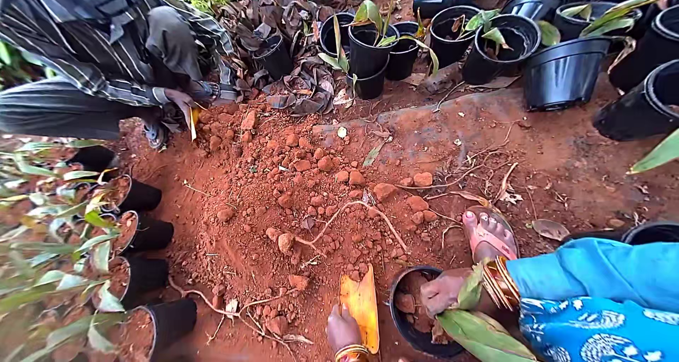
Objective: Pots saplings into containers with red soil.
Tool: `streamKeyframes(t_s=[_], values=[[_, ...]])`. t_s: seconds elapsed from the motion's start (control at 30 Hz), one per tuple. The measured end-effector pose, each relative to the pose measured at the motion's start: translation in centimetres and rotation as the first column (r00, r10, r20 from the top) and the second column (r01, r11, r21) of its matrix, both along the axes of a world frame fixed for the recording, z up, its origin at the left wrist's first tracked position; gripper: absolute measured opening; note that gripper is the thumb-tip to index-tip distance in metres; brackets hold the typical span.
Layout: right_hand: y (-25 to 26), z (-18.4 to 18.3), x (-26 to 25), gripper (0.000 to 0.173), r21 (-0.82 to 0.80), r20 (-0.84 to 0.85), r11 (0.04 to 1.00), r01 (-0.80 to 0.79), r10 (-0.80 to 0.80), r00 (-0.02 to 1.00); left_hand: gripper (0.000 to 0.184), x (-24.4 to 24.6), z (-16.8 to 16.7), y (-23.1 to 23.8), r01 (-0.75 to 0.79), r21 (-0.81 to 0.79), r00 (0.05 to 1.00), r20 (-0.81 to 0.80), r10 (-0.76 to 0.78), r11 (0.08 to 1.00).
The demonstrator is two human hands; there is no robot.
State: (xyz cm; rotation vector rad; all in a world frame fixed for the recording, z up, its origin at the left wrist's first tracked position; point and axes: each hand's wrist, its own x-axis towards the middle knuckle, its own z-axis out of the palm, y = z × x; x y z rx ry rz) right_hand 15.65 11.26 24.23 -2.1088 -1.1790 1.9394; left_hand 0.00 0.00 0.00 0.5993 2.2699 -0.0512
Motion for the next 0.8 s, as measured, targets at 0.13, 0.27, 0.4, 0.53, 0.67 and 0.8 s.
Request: streamKeyframes(t_s=[0.13, 0.27, 0.4, 0.53, 0.67, 0.8], values=[[-0.9, 0.2, -1.2, 0.018, 0.018, 0.151, 0.987, 0.159, -0.160, 0.975, 0.039, 1.7, 3.1, 0.2, 0.155, -0.049, 0.982, -0.103, -0.160, 0.987], [0.3, -4.7, 4.5, 0.018, 0.007, -0.082, 0.873, -0.487, 0.486, 0.870, 0.041, 4.9, 1.7, -4.1, 0.117, 0.035, 0.981, -0.159, -0.110, 0.992], [1.2, -15.5, 10.4, 0.024, 0.340, -0.350, 0.620, -0.707, 0.781, 0.517, 0.041, 4.4, 0.5, 1.1, 0.006, 0.086, 0.992, -0.125, 0.005, 0.996], [1.6, -15.6, 10.2, 0.024, 0.291, -0.344, 0.583, -0.759, 0.804, 0.485, 0.038, 1.9, 1.1, 13.8, 0.098, 0.087, 0.993, -0.067, -0.092, 0.991], [1.9, -14.9, 10.2, 0.029, 0.283, -0.328, 0.523, -0.804, 0.840, 0.432, 0.037, -0.8, -1.4, 16.6, 0.168, 0.310, 0.985, -0.014, -0.173, 0.936], [1.4, -14.4, 10.2, 0.028, 0.294, -0.318, 0.543, -0.786, 0.832, 0.455, 0.038, -2.2, 0.2, 11.6, 0.122, 0.602, 0.988, -0.001, -0.152, 0.789]])
